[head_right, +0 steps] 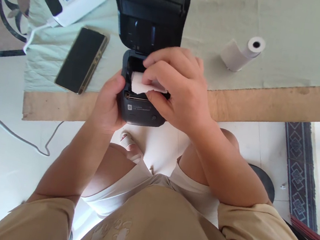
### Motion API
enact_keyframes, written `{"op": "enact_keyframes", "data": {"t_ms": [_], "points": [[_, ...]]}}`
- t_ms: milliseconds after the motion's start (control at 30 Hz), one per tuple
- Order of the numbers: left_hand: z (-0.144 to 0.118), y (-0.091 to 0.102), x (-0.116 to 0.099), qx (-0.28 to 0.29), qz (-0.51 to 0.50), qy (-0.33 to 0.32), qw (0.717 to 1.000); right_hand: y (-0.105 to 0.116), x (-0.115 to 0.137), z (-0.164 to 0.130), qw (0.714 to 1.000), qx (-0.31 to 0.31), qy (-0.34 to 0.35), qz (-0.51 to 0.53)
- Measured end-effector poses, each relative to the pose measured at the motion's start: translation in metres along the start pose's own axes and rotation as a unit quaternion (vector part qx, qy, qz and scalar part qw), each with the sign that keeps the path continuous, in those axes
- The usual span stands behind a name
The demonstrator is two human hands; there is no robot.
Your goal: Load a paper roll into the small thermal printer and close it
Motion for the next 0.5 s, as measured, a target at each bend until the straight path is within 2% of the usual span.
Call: {"op": "enact_keyframes", "data": {"t_ms": [100,200,367,400,467,500], "points": [[0.0,0.001,0.001,0.002,-0.014,-0.012,1.0,0.003,0.007,-0.001,1.0,-0.022,0.018,-0.009],[-0.001,0.002,0.001,0.029,-0.023,-0.027,0.999,0.002,0.015,-0.004,0.998,-0.024,0.059,0.007],[-0.002,0.005,0.001,0.032,0.046,-0.039,0.998,-0.003,0.016,-0.009,0.994,0.033,0.101,0.024],[-0.002,0.005,0.001,0.03,0.054,-0.042,0.997,-0.001,0.014,-0.009,0.993,0.027,0.106,0.041],[-0.002,0.004,0.002,0.029,0.05,-0.054,0.997,0.006,0.009,-0.007,0.994,-0.034,0.076,0.074],[-0.002,0.004,0.003,0.027,0.046,-0.057,0.997,0.009,0.004,-0.006,0.994,-0.059,0.014,0.096]]}}
Point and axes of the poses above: each hand's wrist, its own z-axis towards the middle knuckle, its own y-axis out of the back of the hand, x = y × z, the point moved 2 cm from there along z, towards the middle knuckle, and after that the axes turned 5 degrees about -x, right-handed, at the moved point
